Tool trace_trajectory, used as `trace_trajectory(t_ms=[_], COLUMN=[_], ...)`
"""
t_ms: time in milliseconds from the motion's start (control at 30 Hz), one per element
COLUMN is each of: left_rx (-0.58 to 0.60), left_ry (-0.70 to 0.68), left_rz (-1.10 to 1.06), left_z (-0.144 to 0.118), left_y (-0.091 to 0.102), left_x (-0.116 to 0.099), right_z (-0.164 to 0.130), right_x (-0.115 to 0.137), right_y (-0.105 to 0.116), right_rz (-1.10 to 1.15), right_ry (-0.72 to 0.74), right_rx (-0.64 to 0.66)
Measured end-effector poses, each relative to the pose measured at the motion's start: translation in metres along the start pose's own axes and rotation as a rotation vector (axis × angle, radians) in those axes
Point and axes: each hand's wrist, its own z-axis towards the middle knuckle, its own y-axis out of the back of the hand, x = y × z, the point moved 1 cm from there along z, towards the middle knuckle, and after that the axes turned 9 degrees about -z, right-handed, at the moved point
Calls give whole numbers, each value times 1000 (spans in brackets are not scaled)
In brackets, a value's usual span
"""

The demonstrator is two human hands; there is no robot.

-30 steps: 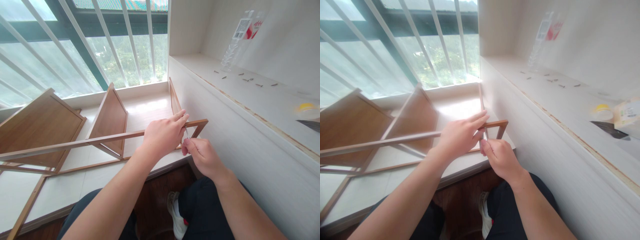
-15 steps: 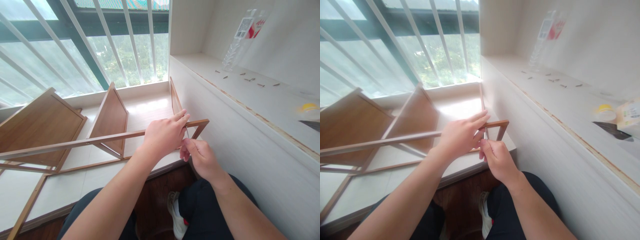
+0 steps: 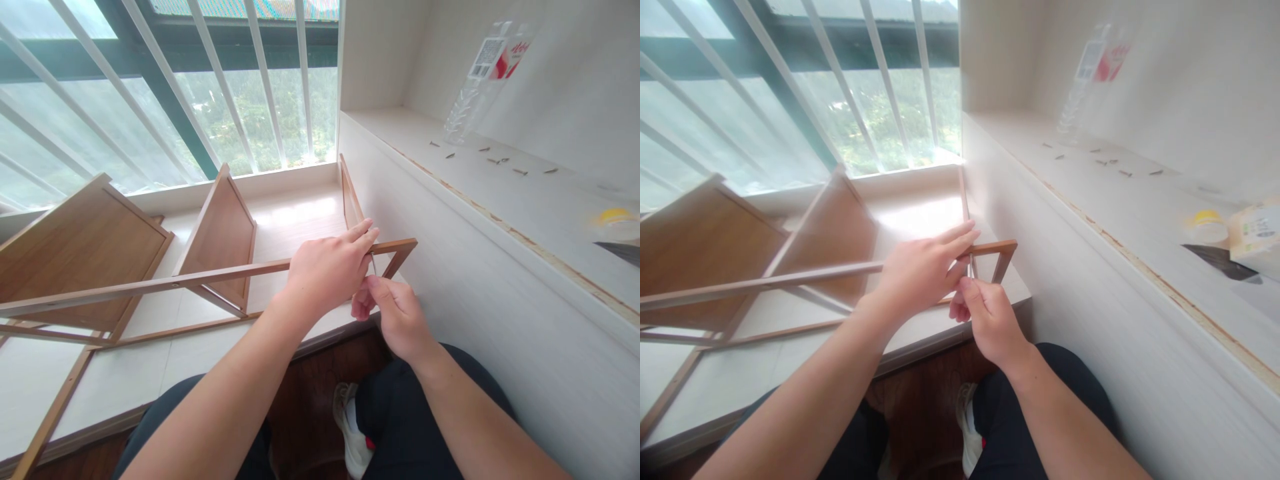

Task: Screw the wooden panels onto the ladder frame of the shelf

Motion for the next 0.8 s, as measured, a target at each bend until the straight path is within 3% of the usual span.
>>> trace_trajectory(t_ms=[367, 467, 800], left_rx=[-12, -7, -27], left_ry=[1, -5, -31], left_rz=[6, -1, 5], left_z=[-1, -1, -1], left_y=[-2, -2, -3], left_x=[1, 1, 2], right_z=[-1, -3, 1], right_x=[3, 4, 1], right_y=[0, -2, 7], right_rz=[-65, -130, -202], right_ry=[80, 112, 87], right_rx=[-20, 34, 30])
